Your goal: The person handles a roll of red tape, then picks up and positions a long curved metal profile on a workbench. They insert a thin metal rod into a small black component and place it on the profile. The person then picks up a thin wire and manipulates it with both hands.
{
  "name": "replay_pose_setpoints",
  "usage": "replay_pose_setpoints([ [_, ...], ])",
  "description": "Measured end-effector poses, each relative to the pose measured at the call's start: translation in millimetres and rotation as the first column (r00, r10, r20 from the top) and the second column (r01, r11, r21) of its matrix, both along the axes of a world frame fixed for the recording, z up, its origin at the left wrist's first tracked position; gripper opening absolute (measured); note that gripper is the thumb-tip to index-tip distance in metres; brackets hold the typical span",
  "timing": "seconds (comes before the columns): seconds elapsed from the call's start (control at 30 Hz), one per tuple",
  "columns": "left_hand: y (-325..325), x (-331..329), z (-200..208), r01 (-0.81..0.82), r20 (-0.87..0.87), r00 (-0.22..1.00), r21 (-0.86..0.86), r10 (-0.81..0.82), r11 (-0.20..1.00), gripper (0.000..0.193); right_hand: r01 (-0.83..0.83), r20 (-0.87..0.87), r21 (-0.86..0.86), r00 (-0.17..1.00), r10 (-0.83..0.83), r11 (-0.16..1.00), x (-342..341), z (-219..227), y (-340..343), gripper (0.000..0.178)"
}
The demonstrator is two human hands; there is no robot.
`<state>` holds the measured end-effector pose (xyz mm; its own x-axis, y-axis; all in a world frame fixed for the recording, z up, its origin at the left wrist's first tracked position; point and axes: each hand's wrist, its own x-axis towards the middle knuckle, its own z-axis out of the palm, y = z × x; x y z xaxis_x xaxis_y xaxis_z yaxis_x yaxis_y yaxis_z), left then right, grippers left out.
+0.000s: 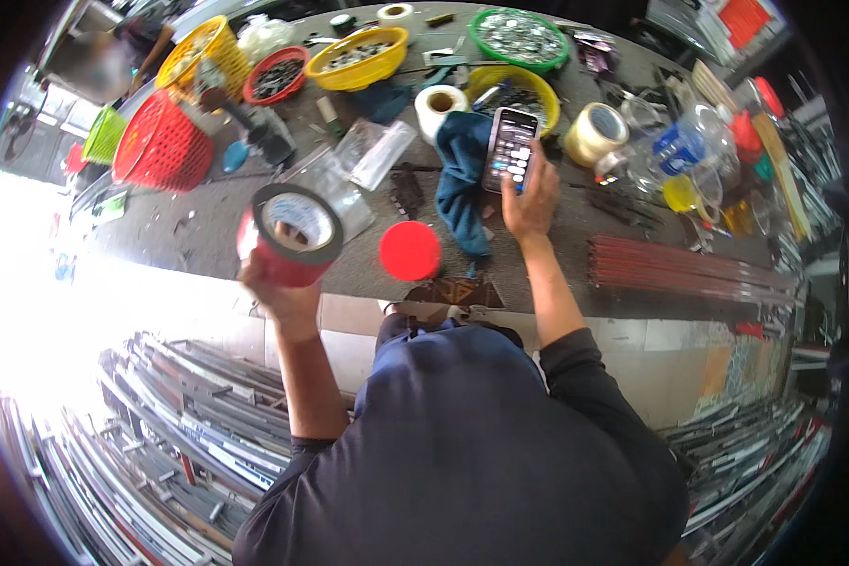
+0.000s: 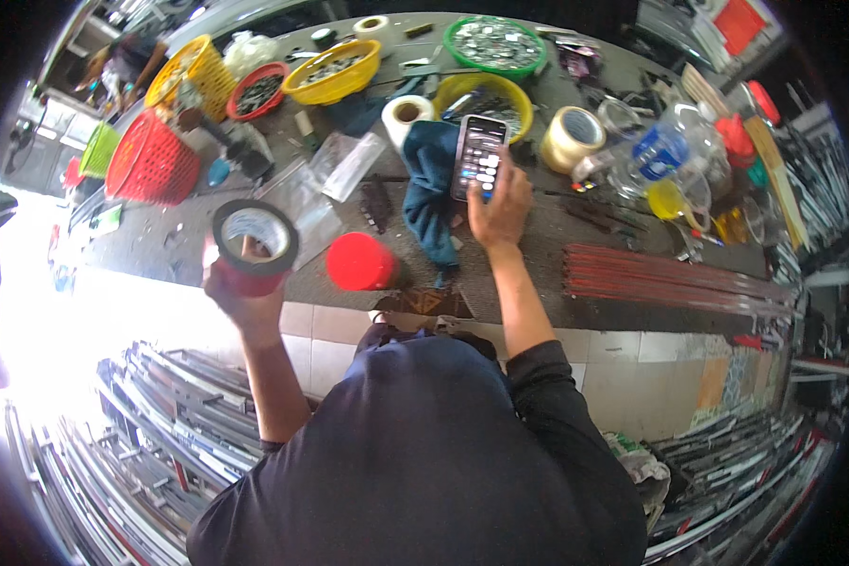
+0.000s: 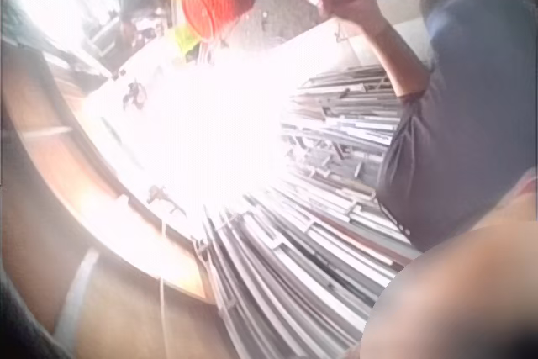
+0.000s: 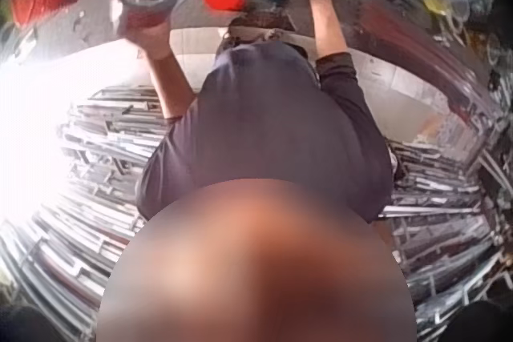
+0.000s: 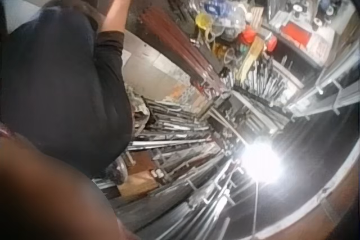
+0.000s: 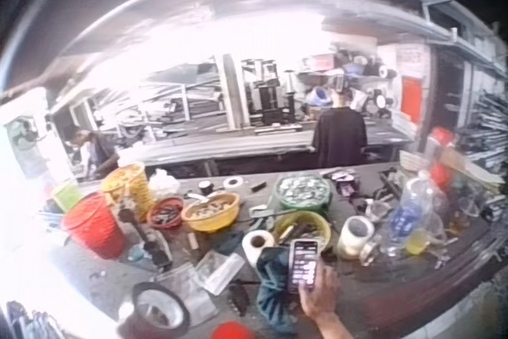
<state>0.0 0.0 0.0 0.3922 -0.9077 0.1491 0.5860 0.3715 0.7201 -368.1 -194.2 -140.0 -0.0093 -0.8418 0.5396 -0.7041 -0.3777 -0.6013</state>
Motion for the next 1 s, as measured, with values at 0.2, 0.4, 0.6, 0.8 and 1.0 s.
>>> replay_pose_setpoints([
  [0.2,2,-19,-2,-0.275,0.439,0.871,0.069,0.218,0.959,0.106,0.069,0.281,-0.167,0.959,-0.02,0.984,8,15,19,0.064],
  [0.4,3,-24,31,-0.293,0.606,0.737,-0.112,0.299,0.95,0.116,-0.33,0.573,-0.209,0.722,0.389,0.92,40,132,61,0.02],
  [0.6,-13,-35,85,-0.09,0.777,0.396,-0.497,0.489,0.863,0.121,-0.846,0.454,-0.165,0.391,0.801,0.507,76,248,91,0.022],
  [0.8,-13,-44,108,-0.006,0.783,0.304,-0.569,0.543,0.823,0.136,-0.943,0.709,-0.078,0.175,0.683,0.322,93,264,113,0.037],
  [1.0,6,-71,119,-0.152,0.542,0.808,-0.188,0.231,0.97,0.168,-0.884,0.379,-0.244,0.29,0.879,0.397,95,257,98,0.045],
])
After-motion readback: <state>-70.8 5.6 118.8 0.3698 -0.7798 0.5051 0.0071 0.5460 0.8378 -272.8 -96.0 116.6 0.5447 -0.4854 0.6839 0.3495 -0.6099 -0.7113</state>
